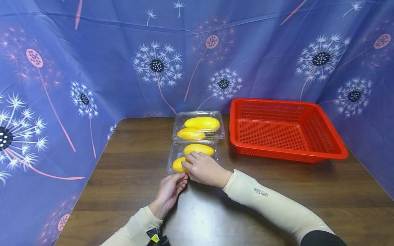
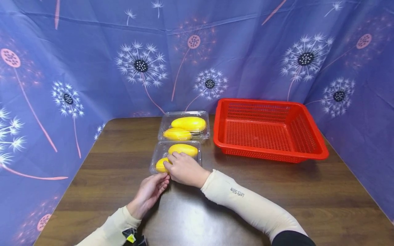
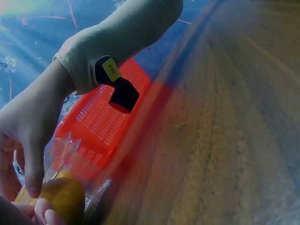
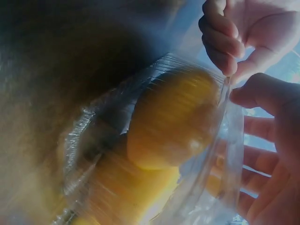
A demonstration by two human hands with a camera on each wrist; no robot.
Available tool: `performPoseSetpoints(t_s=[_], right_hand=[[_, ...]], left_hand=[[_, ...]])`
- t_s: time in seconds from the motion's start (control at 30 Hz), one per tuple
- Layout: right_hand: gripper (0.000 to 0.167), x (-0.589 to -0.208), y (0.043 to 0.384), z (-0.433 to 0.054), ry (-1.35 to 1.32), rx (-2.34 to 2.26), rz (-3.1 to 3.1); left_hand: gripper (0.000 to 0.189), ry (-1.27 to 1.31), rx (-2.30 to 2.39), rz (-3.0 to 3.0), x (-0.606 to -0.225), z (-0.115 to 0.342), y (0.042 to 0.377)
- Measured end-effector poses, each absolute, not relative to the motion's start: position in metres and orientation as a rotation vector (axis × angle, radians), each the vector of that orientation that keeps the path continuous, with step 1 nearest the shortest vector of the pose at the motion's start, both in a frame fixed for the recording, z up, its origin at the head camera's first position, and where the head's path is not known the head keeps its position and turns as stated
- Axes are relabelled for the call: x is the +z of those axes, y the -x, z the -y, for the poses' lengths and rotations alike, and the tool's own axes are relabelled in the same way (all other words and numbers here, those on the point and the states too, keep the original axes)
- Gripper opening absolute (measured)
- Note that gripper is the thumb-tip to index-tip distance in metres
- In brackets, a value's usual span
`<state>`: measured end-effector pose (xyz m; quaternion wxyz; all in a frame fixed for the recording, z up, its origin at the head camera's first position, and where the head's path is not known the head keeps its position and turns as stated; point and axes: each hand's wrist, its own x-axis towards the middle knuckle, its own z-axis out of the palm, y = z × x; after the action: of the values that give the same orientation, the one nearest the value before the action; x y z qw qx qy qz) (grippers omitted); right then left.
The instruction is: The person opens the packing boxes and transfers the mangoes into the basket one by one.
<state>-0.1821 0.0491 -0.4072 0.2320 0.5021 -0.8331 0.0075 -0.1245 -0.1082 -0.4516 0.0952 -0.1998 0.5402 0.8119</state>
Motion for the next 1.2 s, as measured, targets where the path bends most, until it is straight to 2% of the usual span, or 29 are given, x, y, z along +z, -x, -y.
performPoseSetpoints(t_s=[0.3,0.47,0.73,0.93,1.2], right_hand=[[0.027,-0.421,0.185,-0.042,-1.286,0.026,2.163],[0.017,-0.426,0.189,-0.04,-1.273,-0.012,2.089],[0.005,-0.404,0.199,-0.041,-1.279,0.04,2.005],[0.011,-0.367,0.209,-0.043,-1.171,0.173,2.144],[0.028,-0.355,0.205,-0.053,-1.23,0.189,2.309]], left_hand=[[0.01,0.585,2.385,-1.638,-0.452,0.108,0.125],[0.008,0.576,2.394,-1.635,-0.453,0.106,0.124],[0.01,0.559,2.375,-1.63,-0.451,0.103,0.119],[0.009,0.542,2.363,-1.606,-0.449,0.102,0.117],[0.007,0.555,2.358,-1.576,-0.449,0.102,0.114]])
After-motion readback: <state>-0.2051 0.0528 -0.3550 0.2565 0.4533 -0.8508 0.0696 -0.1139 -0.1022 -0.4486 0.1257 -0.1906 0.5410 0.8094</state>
